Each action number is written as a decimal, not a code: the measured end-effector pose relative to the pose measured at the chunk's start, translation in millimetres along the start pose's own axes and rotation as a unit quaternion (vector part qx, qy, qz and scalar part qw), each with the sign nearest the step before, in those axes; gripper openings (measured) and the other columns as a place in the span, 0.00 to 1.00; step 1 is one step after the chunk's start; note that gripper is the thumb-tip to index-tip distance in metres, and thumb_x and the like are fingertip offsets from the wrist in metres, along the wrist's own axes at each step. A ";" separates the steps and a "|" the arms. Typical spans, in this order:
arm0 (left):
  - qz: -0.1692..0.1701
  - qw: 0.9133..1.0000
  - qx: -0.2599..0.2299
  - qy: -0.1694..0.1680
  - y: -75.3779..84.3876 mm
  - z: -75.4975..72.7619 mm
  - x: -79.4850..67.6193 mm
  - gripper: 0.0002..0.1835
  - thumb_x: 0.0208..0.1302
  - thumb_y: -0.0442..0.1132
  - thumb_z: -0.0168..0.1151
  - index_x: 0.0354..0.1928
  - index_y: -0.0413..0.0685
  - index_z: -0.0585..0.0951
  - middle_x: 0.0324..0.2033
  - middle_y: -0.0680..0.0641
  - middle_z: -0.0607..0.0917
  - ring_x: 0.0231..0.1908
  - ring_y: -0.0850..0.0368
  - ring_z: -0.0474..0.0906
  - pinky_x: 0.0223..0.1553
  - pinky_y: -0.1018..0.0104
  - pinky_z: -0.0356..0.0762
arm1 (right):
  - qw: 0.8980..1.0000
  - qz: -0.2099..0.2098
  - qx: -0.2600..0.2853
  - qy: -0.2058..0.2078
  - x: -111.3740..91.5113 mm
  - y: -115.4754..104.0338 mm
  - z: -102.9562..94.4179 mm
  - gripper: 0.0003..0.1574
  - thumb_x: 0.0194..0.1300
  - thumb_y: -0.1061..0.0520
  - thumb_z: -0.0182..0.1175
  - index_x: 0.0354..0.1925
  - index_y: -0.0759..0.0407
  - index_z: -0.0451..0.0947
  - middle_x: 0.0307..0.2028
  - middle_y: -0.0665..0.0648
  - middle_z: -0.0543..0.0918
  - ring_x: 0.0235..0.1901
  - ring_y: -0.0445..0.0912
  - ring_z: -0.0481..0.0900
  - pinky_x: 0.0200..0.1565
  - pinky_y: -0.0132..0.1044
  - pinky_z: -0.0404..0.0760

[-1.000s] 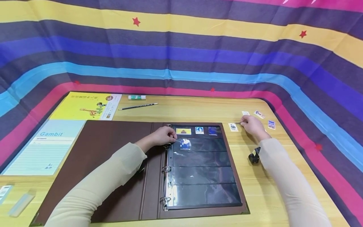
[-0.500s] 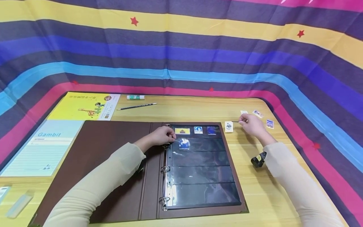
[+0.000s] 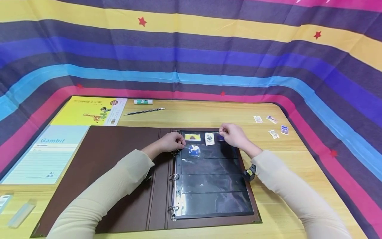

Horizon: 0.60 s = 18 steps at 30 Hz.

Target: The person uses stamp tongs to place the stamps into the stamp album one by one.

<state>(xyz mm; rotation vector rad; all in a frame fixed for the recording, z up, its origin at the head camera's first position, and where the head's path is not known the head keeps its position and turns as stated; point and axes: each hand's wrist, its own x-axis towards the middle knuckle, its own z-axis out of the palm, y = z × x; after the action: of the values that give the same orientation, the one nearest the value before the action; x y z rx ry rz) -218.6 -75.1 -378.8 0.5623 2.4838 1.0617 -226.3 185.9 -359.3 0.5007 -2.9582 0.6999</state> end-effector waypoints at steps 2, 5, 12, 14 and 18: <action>0.002 1.000 -0.002 0.000 0.2 0.1 0.2 0.02 0.51 0.31 0.56 0.28 0.41 0.75 0.20 0.49 0.71 0.23 0.58 0.66 0.27 0.69 0.65 | 1.000 0.002 0.001 0.001 3.6 -6.0 6.4 0.03 0.53 0.59 0.53 0.24 0.54 0.70 0.21 0.50 0.73 0.23 0.44 0.68 0.29 0.38 0.65; 0.002 1.000 -0.003 -0.001 0.1 0.2 0.6 0.02 0.51 0.31 0.56 0.28 0.41 0.75 0.20 0.50 0.71 0.22 0.58 0.66 0.27 0.69 0.65 | 1.000 0.006 -0.003 0.009 8.4 -11.7 13.7 0.03 0.53 0.59 0.54 0.24 0.54 0.71 0.18 0.49 0.71 0.21 0.44 0.66 0.27 0.37 0.63; 0.005 1.000 -0.004 -0.004 -1.2 0.1 1.1 0.02 0.50 0.32 0.56 0.28 0.41 0.75 0.20 0.50 0.71 0.22 0.59 0.65 0.27 0.69 0.64 | 1.000 -0.002 -0.008 0.004 5.5 -15.6 20.1 0.04 0.52 0.61 0.54 0.22 0.54 0.70 0.18 0.48 0.71 0.20 0.43 0.67 0.25 0.35 0.63; 0.004 1.000 -0.004 -0.003 -1.3 0.0 0.8 0.02 0.50 0.32 0.56 0.28 0.41 0.75 0.19 0.50 0.71 0.22 0.59 0.65 0.27 0.69 0.64 | 1.000 -0.008 -0.011 -0.002 1.6 -15.8 20.7 0.04 0.51 0.61 0.54 0.22 0.54 0.70 0.19 0.48 0.71 0.21 0.43 0.67 0.26 0.35 0.64; 0.003 1.000 -0.005 -0.002 -1.7 -0.2 0.5 0.02 0.50 0.32 0.56 0.28 0.41 0.75 0.19 0.49 0.71 0.22 0.58 0.65 0.27 0.69 0.64 | 1.000 -0.015 -0.021 -0.017 -6.3 -15.7 21.5 0.04 0.52 0.61 0.55 0.23 0.54 0.70 0.19 0.48 0.71 0.21 0.43 0.67 0.25 0.35 0.64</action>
<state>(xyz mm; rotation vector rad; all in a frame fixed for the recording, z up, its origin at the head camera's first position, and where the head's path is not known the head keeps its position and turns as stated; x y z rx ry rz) -219.5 -76.1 -380.0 0.5691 2.4741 1.0738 -214.9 165.0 -372.7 0.5569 -2.9840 0.6324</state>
